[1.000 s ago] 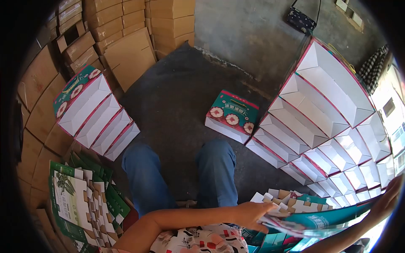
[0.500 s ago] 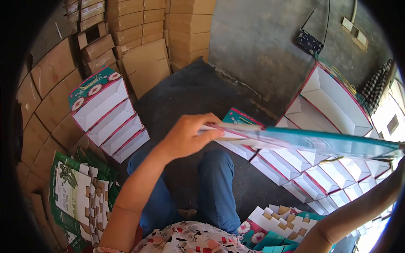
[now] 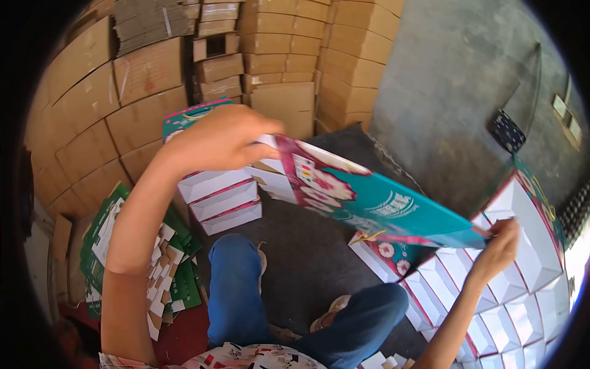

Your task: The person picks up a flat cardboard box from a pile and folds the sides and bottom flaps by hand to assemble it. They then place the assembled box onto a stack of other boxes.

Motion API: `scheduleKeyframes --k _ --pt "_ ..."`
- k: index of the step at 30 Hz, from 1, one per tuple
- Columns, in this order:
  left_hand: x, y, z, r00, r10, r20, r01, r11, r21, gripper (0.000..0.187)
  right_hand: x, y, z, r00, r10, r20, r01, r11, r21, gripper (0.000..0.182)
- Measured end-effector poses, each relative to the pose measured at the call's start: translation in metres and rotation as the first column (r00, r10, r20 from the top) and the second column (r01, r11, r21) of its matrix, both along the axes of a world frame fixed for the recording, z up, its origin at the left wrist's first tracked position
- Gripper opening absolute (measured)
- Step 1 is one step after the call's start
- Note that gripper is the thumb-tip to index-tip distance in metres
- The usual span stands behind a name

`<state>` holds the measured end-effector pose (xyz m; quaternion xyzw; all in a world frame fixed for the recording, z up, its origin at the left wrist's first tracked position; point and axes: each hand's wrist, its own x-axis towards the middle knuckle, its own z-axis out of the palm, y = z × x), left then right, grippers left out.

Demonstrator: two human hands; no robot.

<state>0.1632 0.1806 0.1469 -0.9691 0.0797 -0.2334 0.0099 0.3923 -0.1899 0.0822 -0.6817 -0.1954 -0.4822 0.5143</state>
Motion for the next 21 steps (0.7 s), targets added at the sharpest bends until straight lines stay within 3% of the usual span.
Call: scheduleKeyframes --k 1,3,4,6,7,8,10,11,13,14,16,17,19,21 --pt "0.006 -0.006 0.002 0.997 0.043 -0.065 -0.040 0.998 0.047 0.021 0.015 0.003 -0.022 0.998 0.043 0.038 -0.037 0.989 -0.142 0.038" --pt "0.029 -0.020 -0.001 0.968 0.138 -0.207 -0.099 0.978 0.186 0.018 -0.011 0.037 -0.039 0.987 0.147 -0.064 -0.160 0.922 -0.353 0.024" --pt "0.045 -0.029 -0.006 0.940 0.191 -0.281 -0.111 0.954 0.277 0.017 -0.027 0.059 -0.041 0.973 0.230 -0.022 -0.213 0.856 -0.472 0.025" --pt "0.069 -0.051 -0.022 0.943 0.150 -0.297 -0.034 0.931 0.362 0.013 -0.052 0.100 -0.050 0.928 0.374 0.007 -0.289 0.729 -0.621 0.047" --pt "0.076 -0.063 -0.026 0.938 0.116 -0.326 0.015 0.928 0.373 0.012 -0.057 0.116 -0.059 0.919 0.388 -0.073 -0.343 0.694 -0.633 0.054" --pt "0.082 -0.071 -0.028 0.931 0.080 -0.357 0.068 0.922 0.382 0.011 -0.054 0.134 -0.074 0.899 0.437 -0.037 -0.377 0.727 -0.573 0.047" --pt "0.094 -0.076 -0.032 0.930 0.069 -0.362 0.081 0.920 0.383 0.014 -0.053 0.149 -0.098 0.836 0.371 -0.404 -0.543 0.665 -0.513 0.029" --pt "0.096 -0.075 -0.032 0.931 0.068 -0.360 0.081 0.919 0.385 0.015 -0.050 0.150 -0.100 0.842 0.406 -0.355 -0.537 0.685 -0.492 0.027" --pt "0.097 -0.064 -0.029 0.981 0.063 -0.184 0.020 0.910 0.415 0.028 -0.042 0.154 -0.101 0.845 0.471 -0.253 -0.534 0.721 -0.442 0.026" --pt "0.078 -0.055 -0.016 1.000 0.005 0.002 -0.006 0.913 0.408 0.051 -0.038 0.153 -0.099 0.821 0.501 -0.274 -0.571 0.716 -0.402 0.026" --pt "0.052 -0.026 0.000 0.947 -0.017 0.322 -0.066 0.967 0.246 0.069 -0.024 0.146 -0.092 0.775 0.551 -0.311 -0.631 0.706 -0.322 0.028" --pt "0.041 -0.007 -0.007 0.929 0.030 0.370 -0.089 0.986 0.144 0.072 -0.015 0.142 -0.091 0.721 0.606 -0.335 -0.688 0.684 -0.242 0.028" --pt "0.020 0.022 -0.026 0.951 0.310 -0.006 -0.309 0.946 -0.099 0.067 -0.004 0.130 -0.078 0.657 0.665 -0.356 -0.746 0.643 -0.174 0.027" --pt "0.013 0.066 -0.066 0.983 0.114 -0.143 -0.155 0.934 -0.320 0.052 0.013 0.122 -0.072 0.581 0.738 -0.342 -0.806 0.580 -0.117 0.027"
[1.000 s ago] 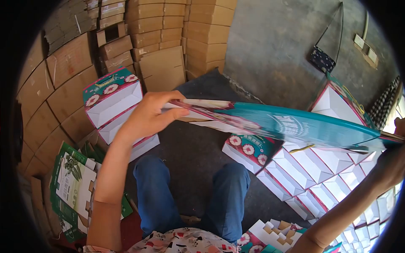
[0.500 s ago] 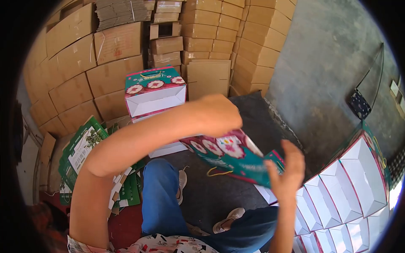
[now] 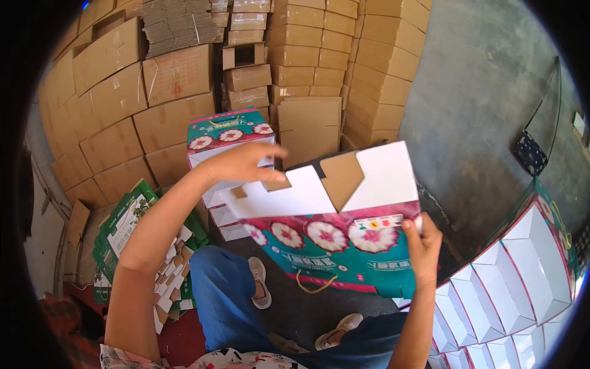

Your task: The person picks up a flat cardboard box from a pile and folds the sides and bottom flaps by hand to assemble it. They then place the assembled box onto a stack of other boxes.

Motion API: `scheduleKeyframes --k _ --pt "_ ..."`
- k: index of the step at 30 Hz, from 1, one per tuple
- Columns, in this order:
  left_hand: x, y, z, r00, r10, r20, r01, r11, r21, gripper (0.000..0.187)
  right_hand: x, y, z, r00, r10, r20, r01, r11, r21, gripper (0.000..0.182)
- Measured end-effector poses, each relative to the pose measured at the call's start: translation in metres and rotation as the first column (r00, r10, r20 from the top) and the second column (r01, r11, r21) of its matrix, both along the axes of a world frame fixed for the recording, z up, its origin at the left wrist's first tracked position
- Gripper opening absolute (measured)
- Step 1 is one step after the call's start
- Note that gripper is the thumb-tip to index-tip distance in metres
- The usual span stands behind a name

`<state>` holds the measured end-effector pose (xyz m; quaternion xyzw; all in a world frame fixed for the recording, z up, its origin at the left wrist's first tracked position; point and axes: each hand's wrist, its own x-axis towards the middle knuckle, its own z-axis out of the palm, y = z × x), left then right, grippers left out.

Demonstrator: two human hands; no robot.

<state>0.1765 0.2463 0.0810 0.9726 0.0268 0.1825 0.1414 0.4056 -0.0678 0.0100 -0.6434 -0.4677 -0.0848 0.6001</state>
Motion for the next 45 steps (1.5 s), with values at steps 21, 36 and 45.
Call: scheduleKeyframes --k 21,36,45 --pt "0.064 -0.116 -0.152 0.959 -0.076 -0.272 -0.189 0.542 -0.819 0.032 -0.029 0.060 -0.141 0.929 0.051 -0.367 -0.157 0.951 -0.265 0.092" --pt "0.004 -0.091 -0.263 0.960 0.259 -0.106 -0.260 0.688 -0.677 0.023 0.042 0.011 -0.214 0.758 -0.118 -0.642 -0.233 0.870 -0.435 0.032" --pt "0.044 -0.118 -0.198 0.998 -0.008 -0.067 -0.003 0.988 -0.151 0.021 -0.030 0.028 -0.064 0.656 0.225 0.720 0.425 0.679 -0.599 0.055"
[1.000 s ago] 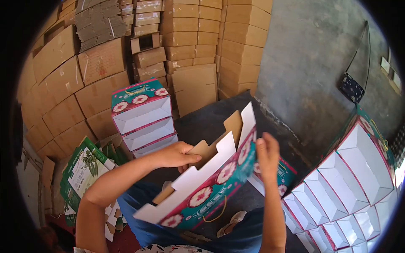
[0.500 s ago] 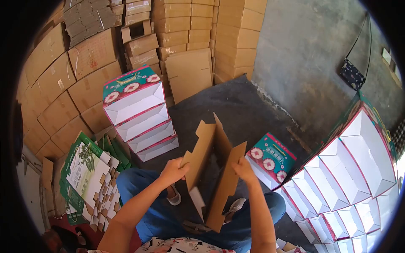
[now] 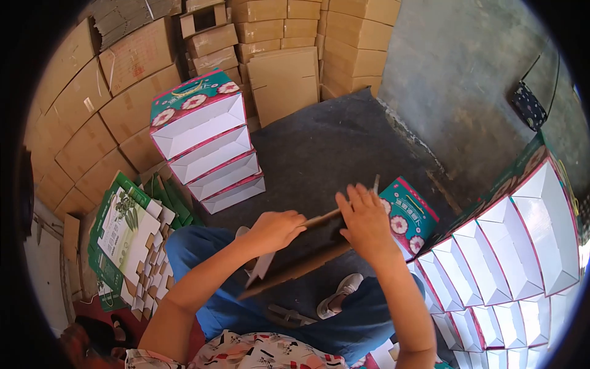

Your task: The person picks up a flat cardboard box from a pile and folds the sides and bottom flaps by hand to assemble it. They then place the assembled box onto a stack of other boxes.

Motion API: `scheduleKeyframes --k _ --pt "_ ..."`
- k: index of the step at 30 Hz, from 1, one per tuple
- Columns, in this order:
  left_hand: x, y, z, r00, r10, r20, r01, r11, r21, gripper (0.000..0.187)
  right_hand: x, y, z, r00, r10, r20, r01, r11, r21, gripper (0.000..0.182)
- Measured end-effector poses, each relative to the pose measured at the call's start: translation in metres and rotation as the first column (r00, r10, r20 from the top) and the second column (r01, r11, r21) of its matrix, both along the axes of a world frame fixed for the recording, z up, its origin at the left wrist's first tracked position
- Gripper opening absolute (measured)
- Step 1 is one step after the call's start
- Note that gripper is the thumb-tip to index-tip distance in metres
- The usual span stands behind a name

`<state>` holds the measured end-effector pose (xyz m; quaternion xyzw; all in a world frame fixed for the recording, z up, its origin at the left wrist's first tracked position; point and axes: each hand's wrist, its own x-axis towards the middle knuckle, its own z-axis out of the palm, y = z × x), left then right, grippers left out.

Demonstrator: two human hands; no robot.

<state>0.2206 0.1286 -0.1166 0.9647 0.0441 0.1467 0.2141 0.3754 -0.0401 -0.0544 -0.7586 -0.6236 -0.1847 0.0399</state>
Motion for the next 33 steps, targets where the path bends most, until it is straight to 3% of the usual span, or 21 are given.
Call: scheduleKeyframes --k 1,4,5,8,10,12,14,17,18,22,26,29,33 --pt "0.007 0.002 0.008 0.999 -0.037 -0.019 0.038 0.999 0.034 0.020 0.006 0.005 -0.005 0.998 0.060 -0.022 -0.063 0.984 -0.167 0.052" --pt "0.021 0.009 0.019 0.985 -0.156 -0.070 0.162 0.983 0.089 0.020 0.016 0.024 -0.008 0.988 -0.124 0.091 0.152 0.861 -0.484 0.030" --pt "0.023 0.012 0.021 0.976 -0.199 -0.087 0.207 0.974 0.096 0.020 0.021 0.027 -0.011 0.996 -0.067 0.051 0.083 0.876 -0.475 0.021" --pt "0.028 0.026 0.027 0.983 -0.173 -0.067 0.184 0.957 0.224 0.019 0.027 0.026 -0.013 0.993 0.017 -0.117 -0.078 0.837 -0.541 0.022" --pt "0.019 0.035 0.050 0.960 -0.009 0.280 -0.003 0.999 0.044 0.022 0.038 0.021 -0.014 0.976 -0.007 -0.216 -0.101 0.868 -0.486 0.025" --pt "0.010 0.049 0.067 0.796 0.197 0.572 -0.229 0.973 -0.017 0.031 0.048 0.014 -0.012 0.947 -0.072 -0.312 -0.077 0.895 -0.440 0.027" --pt "-0.011 0.056 0.067 0.687 0.382 0.619 -0.411 0.906 -0.102 0.052 0.056 0.007 -0.006 0.902 -0.171 -0.398 -0.011 0.909 -0.417 0.030" --pt "-0.011 0.037 0.029 0.707 0.573 0.416 -0.394 0.806 -0.441 0.075 0.055 0.005 -0.004 0.703 -0.330 -0.629 0.052 0.907 -0.418 0.033" --pt "-0.004 0.034 0.009 0.785 0.565 0.253 -0.402 0.776 -0.486 0.090 0.051 0.006 -0.012 0.683 -0.308 -0.662 0.068 0.929 -0.363 0.034" --pt "0.033 0.015 -0.043 0.892 0.443 0.086 -0.278 0.689 -0.669 0.076 0.030 0.004 -0.062 0.575 -0.244 -0.781 0.107 0.969 -0.224 0.038" --pt "0.042 0.029 -0.040 0.956 0.219 -0.197 -0.290 0.581 -0.760 0.066 0.032 -0.010 -0.079 0.382 -0.287 -0.878 0.156 0.957 -0.245 0.038" --pt "0.046 0.036 -0.026 0.935 0.118 -0.335 -0.340 0.572 -0.747 0.053 0.051 -0.026 -0.093 0.206 -0.302 -0.931 0.194 0.945 -0.264 0.035" --pt "0.038 0.025 -0.050 0.964 -0.001 -0.265 -0.119 0.892 -0.436 0.053 0.092 -0.045 -0.146 0.037 -0.284 -0.958 0.307 0.916 -0.260 0.032"
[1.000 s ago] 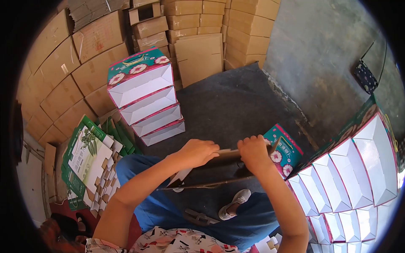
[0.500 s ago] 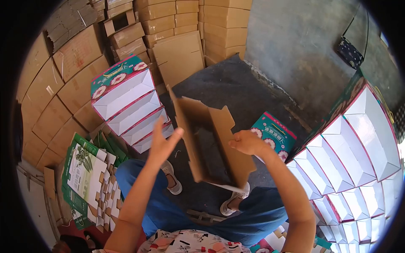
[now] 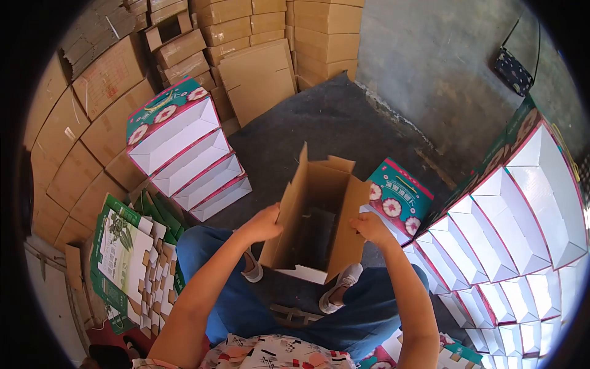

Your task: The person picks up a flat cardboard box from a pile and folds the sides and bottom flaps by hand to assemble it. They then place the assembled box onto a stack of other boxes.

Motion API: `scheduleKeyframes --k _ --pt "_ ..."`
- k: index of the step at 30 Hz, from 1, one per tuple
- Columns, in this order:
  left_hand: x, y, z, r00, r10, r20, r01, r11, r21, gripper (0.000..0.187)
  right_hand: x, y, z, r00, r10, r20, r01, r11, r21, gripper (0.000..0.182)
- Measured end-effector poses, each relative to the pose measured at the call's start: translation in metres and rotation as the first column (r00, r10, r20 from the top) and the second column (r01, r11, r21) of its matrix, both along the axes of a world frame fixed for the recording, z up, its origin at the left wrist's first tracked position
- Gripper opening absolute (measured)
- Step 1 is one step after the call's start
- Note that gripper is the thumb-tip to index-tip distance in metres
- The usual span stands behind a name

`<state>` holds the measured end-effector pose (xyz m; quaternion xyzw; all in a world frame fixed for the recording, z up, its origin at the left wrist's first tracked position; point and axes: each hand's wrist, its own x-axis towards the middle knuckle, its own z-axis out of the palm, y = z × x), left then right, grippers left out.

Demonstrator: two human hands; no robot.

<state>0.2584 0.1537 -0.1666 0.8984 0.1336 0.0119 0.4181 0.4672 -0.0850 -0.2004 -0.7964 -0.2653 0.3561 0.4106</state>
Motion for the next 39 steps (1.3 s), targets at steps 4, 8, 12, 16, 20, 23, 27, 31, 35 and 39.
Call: scheduleKeyframes --k 4,8,12,16,20,23,27,31,35,39 --pt "-0.007 -0.020 -0.009 0.989 -0.075 -0.130 0.110 0.950 0.292 0.058 0.004 -0.004 -0.015 0.999 -0.033 0.001 0.033 0.999 -0.022 0.031" --pt "0.005 -0.034 -0.005 0.957 -0.032 -0.288 0.162 0.883 0.441 0.067 -0.005 0.017 -0.022 0.994 0.027 0.104 -0.026 1.000 -0.011 0.031" --pt "0.013 -0.044 -0.018 0.950 0.032 -0.312 0.147 0.834 0.532 0.069 -0.017 0.030 -0.012 0.952 -0.001 0.308 0.010 1.000 -0.029 0.026" --pt "0.015 -0.054 -0.026 0.964 0.072 -0.256 0.087 0.824 0.559 0.069 -0.032 0.053 0.012 0.428 -0.194 0.883 0.178 0.976 0.129 0.023" --pt "0.017 -0.058 -0.017 0.933 0.054 -0.357 0.157 0.830 0.535 0.070 0.000 0.075 0.015 -0.083 0.175 0.981 -0.005 0.984 -0.176 0.038" --pt "0.018 -0.056 -0.016 0.935 0.053 -0.350 0.144 0.846 0.513 0.069 0.010 0.092 0.017 0.159 0.222 0.962 0.016 0.974 -0.227 0.035" --pt "0.017 -0.054 -0.021 0.961 0.029 -0.274 0.120 0.850 0.512 0.071 0.013 0.099 0.023 0.545 0.104 0.832 0.042 0.988 -0.151 0.041" --pt "0.018 -0.051 -0.022 0.978 -0.043 -0.203 0.145 0.842 0.520 0.073 0.005 0.098 0.016 0.381 0.065 0.922 0.053 0.994 -0.092 0.041" --pt "0.022 -0.051 -0.029 0.986 -0.045 -0.161 0.132 0.800 0.585 0.072 0.002 0.095 0.016 0.492 -0.062 0.868 0.058 0.998 0.039 0.037" --pt "0.023 -0.050 -0.037 0.985 -0.008 -0.170 0.118 0.757 0.643 0.071 -0.029 0.076 0.050 0.161 0.281 0.946 -0.156 0.954 -0.257 0.025"
